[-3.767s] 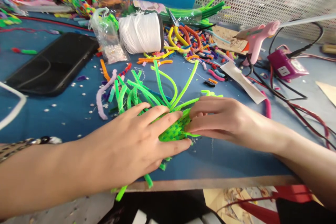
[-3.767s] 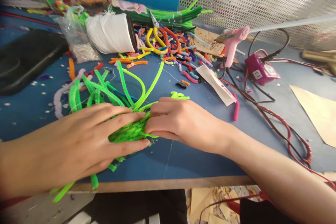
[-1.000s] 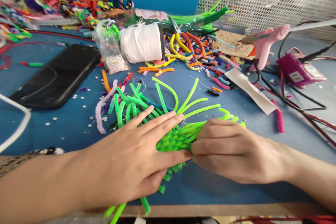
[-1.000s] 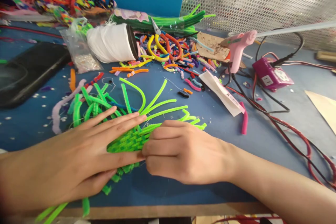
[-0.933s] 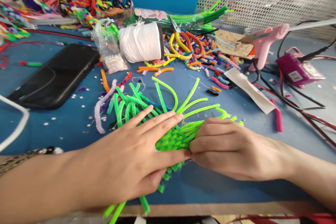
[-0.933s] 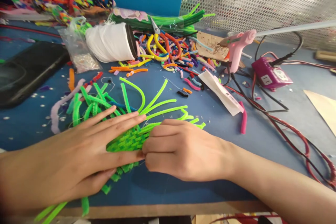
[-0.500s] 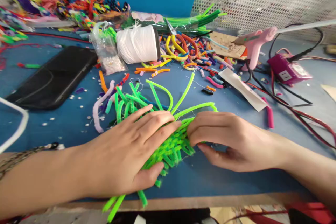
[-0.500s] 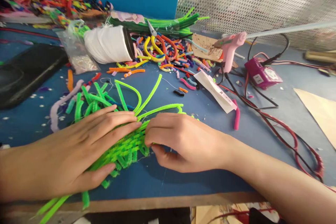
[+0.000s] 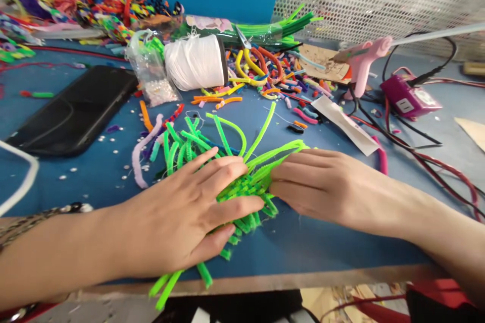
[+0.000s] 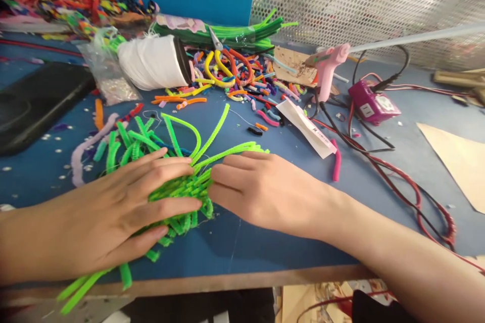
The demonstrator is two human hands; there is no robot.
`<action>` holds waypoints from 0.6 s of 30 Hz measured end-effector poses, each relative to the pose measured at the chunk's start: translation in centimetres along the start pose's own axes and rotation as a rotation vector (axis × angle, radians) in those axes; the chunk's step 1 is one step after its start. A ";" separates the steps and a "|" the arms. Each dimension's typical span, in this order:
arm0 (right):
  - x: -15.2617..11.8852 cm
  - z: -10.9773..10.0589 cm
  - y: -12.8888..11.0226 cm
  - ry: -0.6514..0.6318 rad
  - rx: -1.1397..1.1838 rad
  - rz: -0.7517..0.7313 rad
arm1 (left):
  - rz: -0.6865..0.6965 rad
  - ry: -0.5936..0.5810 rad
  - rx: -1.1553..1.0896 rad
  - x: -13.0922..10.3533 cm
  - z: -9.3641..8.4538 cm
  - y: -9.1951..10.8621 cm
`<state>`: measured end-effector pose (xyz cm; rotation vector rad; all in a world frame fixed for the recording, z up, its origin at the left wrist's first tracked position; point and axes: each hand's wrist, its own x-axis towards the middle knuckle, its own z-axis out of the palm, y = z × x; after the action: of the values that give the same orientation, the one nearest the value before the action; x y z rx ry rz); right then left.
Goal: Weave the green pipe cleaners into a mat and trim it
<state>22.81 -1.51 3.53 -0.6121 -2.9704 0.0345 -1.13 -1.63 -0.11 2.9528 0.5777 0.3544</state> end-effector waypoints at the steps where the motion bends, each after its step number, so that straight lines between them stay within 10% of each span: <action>1: 0.0 0.0 0.0 0.029 -0.061 -0.028 | 0.007 -0.002 -0.005 0.0 0.0 0.0; 18: -0.6 -0.6 -0.6 -0.133 -0.024 0.119 | 0.027 -0.063 0.006 -0.1 -0.1 0.0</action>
<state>23.16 -2.27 4.11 -0.8196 -3.0613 0.0511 -1.23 -1.60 -0.03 2.9681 0.5324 0.2612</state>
